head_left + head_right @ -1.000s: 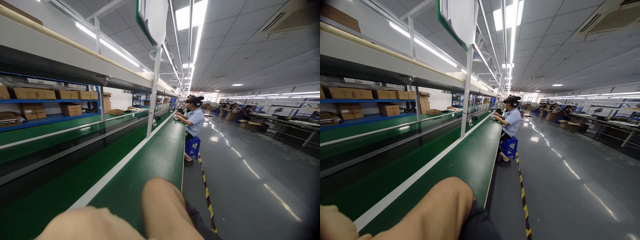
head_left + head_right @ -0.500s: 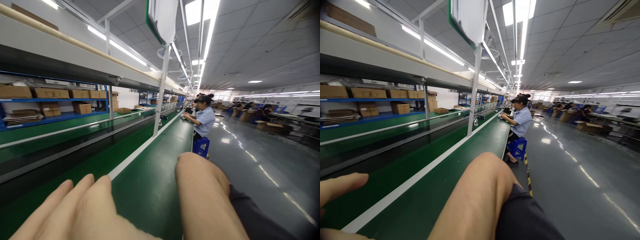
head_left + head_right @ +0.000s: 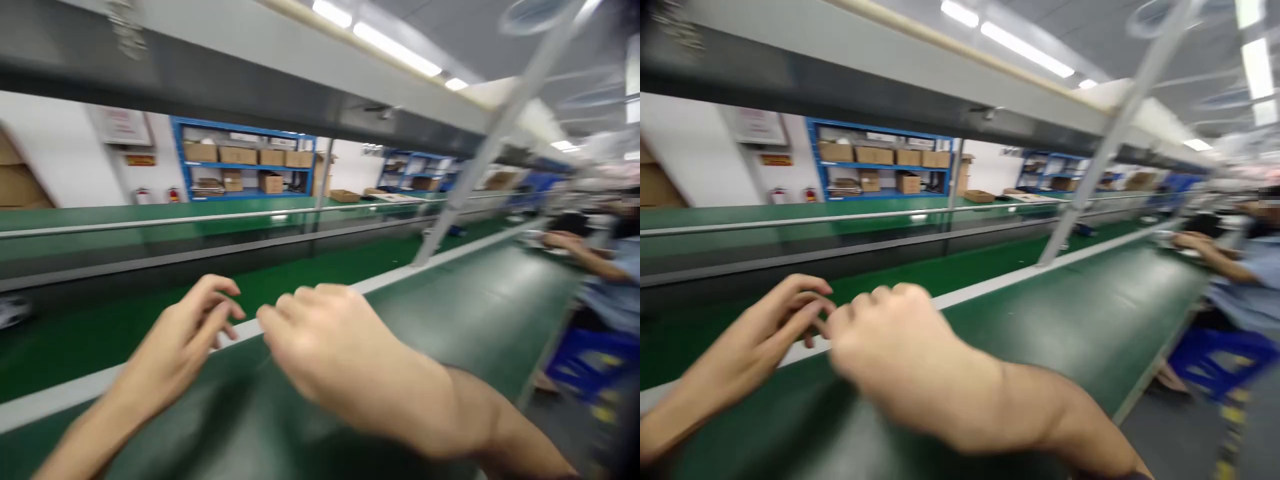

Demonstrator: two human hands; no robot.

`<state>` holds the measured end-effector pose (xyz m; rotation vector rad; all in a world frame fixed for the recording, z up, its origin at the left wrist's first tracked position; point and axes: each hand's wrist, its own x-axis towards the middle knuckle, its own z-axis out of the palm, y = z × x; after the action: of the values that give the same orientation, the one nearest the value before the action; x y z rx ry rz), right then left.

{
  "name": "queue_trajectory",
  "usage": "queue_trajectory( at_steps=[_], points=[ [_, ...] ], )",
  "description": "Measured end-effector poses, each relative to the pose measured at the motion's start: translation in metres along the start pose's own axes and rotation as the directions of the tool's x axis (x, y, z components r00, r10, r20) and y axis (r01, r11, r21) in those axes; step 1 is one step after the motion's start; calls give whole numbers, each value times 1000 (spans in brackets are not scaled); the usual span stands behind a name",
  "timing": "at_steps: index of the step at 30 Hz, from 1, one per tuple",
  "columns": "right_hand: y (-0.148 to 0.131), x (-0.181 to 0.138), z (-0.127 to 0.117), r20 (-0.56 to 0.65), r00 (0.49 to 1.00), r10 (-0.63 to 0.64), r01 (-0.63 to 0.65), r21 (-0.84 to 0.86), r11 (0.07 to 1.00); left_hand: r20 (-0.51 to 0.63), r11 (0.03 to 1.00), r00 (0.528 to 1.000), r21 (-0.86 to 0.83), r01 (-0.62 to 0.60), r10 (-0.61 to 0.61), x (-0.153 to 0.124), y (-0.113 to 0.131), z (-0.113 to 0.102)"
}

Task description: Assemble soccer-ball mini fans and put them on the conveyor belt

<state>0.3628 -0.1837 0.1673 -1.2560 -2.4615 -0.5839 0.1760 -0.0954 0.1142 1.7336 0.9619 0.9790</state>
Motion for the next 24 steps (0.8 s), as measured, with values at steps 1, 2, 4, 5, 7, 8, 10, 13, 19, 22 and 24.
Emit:
queue_trajectory(
  at_steps=[1, 2, 4, 5, 7, 8, 10, 13, 19, 22, 24],
  points=[
    [12, 7, 8, -34, 998, 54, -50, 122, 991, 98, 997, 995, -73, 28, -20, 1, 5, 3],
    [21, 13, 17, -83, 989, 118, -94, 249, 964, 179, 982, 984, -177, 58, -25, 2, 8, 7],
    [31, 25, 37, -129, 958, 256, -167, 475, 864, 271, 947, 963, -311, 75, 13, 2, 9, 13],
    [33, 28, 44, -141, 943, 301, -171, 570, 804, 297, 933, 954, -352, 79, 32, 2, 8, 16],
    [35, 32, 51, -155, 923, 353, -139, 720, 680, 306, 914, 950, -399, 73, 57, -1, 7, 18],
    [35, 32, 52, -163, 918, 362, -107, 776, 621, 299, 903, 952, -423, 72, 64, -3, 8, 19],
    [35, 31, 50, -171, 924, 343, -39, 848, 528, 272, 875, 960, -477, 75, 66, -6, 10, 19],
    [35, 31, 48, -145, 958, 249, 28, 908, 419, 253, 832, 966, -545, 102, 47, -8, 13, 18],
    [36, 34, 59, -213, 960, 180, 160, 949, 272, 256, 772, 966, -619, 142, 27, -8, 14, 17],
    [38, 34, 61, -219, 959, 180, 168, 951, 261, 259, 772, 965, -620, 140, 32, -7, 15, 17],
    [39, 34, 61, -227, 956, 187, 172, 947, 270, 258, 774, 966, -618, 140, 31, -7, 15, 17]
  ],
)
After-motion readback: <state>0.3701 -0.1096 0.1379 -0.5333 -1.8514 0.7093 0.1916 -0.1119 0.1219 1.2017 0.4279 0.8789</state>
